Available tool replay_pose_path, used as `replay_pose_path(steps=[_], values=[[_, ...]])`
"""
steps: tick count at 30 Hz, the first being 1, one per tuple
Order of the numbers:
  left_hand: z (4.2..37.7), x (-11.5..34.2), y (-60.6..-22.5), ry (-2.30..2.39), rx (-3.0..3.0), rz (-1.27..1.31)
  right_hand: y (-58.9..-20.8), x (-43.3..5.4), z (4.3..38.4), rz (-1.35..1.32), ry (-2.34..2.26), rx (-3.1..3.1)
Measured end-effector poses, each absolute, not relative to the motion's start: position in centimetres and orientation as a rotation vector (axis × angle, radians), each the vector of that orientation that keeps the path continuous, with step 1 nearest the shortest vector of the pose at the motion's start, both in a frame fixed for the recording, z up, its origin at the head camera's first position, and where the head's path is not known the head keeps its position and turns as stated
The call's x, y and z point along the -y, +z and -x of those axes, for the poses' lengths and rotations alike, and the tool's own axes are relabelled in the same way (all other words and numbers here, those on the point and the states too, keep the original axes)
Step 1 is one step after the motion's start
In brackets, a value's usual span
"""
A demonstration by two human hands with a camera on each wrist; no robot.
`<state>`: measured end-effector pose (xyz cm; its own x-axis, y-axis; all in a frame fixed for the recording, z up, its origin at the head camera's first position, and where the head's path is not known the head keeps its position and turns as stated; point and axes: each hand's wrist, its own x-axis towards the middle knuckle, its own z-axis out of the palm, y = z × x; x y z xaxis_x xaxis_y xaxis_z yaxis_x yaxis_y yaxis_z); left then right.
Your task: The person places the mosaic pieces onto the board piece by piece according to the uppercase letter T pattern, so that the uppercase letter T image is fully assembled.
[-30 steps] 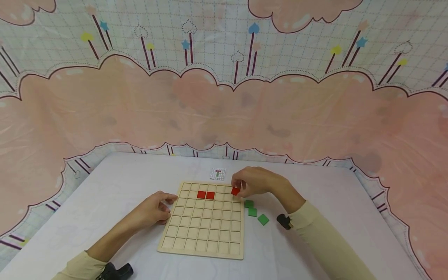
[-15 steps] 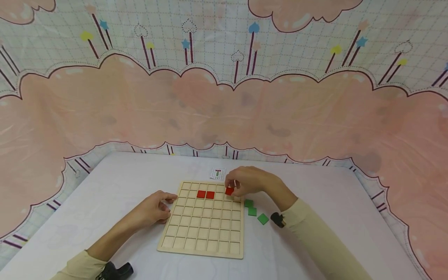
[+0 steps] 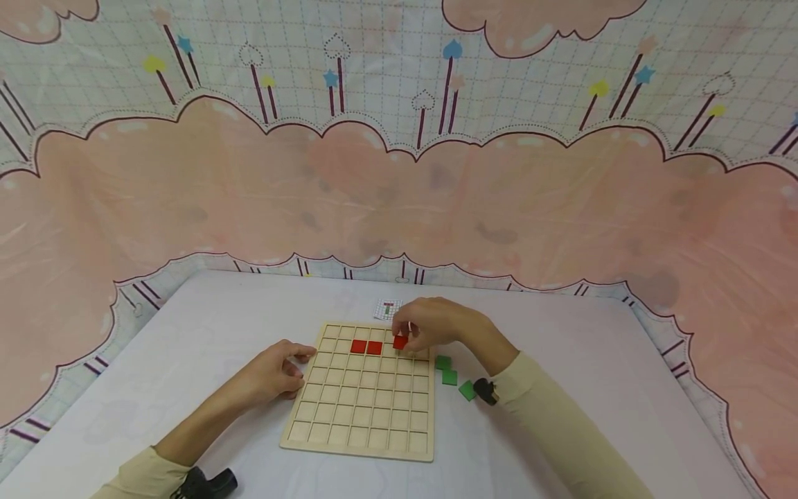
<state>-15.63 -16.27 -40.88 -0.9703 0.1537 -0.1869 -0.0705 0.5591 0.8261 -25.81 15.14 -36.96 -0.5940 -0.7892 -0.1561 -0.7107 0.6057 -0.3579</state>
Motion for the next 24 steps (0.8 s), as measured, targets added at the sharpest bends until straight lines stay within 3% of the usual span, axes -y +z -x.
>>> replay_pose_path(steps=[24], values=[[15.8, 16.3, -41.1, 1.389, -2.546, -0.074, -37.6, -13.7, 26.0, 1.232, -0.35, -2.515]])
